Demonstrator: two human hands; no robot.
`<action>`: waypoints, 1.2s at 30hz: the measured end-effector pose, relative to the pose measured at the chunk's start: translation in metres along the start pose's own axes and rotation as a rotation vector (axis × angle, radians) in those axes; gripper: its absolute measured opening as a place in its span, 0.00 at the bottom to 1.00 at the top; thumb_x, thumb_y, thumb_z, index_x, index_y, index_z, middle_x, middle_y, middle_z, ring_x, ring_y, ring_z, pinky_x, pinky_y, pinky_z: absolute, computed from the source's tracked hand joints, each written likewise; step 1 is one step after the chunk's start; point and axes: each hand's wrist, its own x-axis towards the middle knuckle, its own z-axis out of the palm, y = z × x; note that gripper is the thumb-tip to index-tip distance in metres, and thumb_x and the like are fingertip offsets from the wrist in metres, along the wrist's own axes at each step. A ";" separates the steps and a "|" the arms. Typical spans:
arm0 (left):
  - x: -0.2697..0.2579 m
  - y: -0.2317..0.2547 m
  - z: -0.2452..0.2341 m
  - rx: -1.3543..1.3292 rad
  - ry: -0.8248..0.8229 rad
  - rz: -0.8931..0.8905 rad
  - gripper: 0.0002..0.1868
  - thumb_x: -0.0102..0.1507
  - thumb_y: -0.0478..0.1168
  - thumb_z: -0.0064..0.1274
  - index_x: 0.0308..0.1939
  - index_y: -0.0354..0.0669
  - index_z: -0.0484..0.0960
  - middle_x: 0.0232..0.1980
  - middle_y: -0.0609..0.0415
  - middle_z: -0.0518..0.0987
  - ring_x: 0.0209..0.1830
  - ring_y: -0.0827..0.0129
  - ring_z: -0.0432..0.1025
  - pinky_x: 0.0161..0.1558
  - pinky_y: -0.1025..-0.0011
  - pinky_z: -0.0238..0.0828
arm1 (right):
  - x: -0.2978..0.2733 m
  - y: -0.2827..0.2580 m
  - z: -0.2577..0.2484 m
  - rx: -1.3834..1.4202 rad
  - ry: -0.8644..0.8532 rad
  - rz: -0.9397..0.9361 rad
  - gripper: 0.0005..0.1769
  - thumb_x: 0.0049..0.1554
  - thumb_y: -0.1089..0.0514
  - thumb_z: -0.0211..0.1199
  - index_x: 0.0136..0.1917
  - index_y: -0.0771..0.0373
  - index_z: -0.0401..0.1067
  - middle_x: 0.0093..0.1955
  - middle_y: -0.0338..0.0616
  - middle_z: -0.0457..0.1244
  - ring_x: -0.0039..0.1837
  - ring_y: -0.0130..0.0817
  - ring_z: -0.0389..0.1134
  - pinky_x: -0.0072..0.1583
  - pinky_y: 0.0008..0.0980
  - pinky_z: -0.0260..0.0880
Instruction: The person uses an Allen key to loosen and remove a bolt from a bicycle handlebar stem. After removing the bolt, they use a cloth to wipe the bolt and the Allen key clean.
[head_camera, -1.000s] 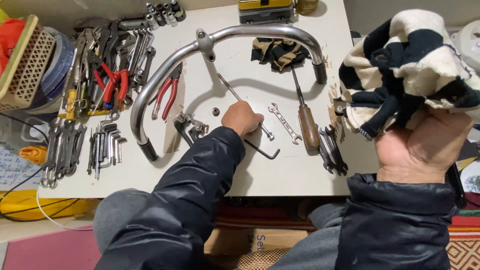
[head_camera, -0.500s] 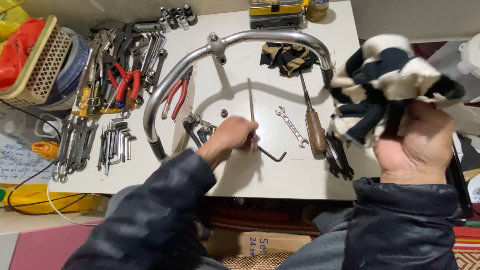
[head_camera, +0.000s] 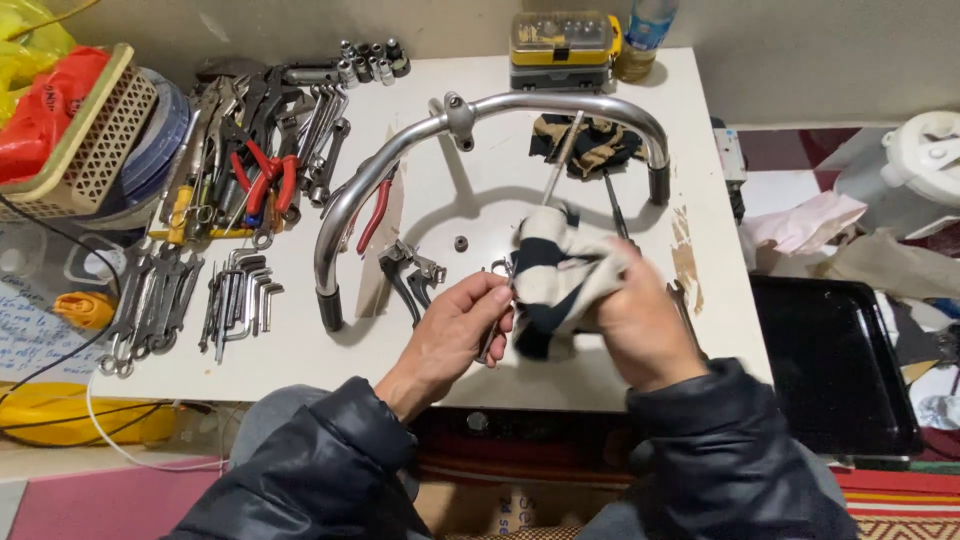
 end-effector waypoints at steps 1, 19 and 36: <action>0.002 -0.002 0.001 -0.003 -0.005 0.006 0.16 0.71 0.41 0.44 0.51 0.29 0.77 0.30 0.48 0.72 0.19 0.71 0.72 0.19 0.77 0.74 | -0.001 0.002 0.010 -0.006 0.001 -0.006 0.26 0.41 0.85 0.59 0.52 0.71 0.77 0.44 0.49 0.69 0.48 0.38 0.70 0.55 0.43 0.76; -0.008 -0.001 -0.008 -0.258 -0.138 -0.121 0.13 0.74 0.43 0.40 0.44 0.35 0.73 0.20 0.60 0.57 0.11 0.82 0.47 0.11 0.82 0.44 | 0.007 -0.052 0.083 0.210 0.195 -0.003 0.06 0.53 0.68 0.60 0.34 0.65 0.71 0.20 0.44 0.59 0.26 0.30 0.65 0.38 0.23 0.68; -0.006 0.020 0.000 -0.115 0.014 -0.104 0.13 0.70 0.39 0.41 0.32 0.40 0.75 0.16 0.54 0.64 0.11 0.78 0.53 0.11 0.81 0.51 | 0.012 -0.004 0.067 0.120 0.127 -0.037 0.08 0.50 0.68 0.62 0.30 0.69 0.70 0.20 0.53 0.58 0.20 0.36 0.57 0.23 0.31 0.60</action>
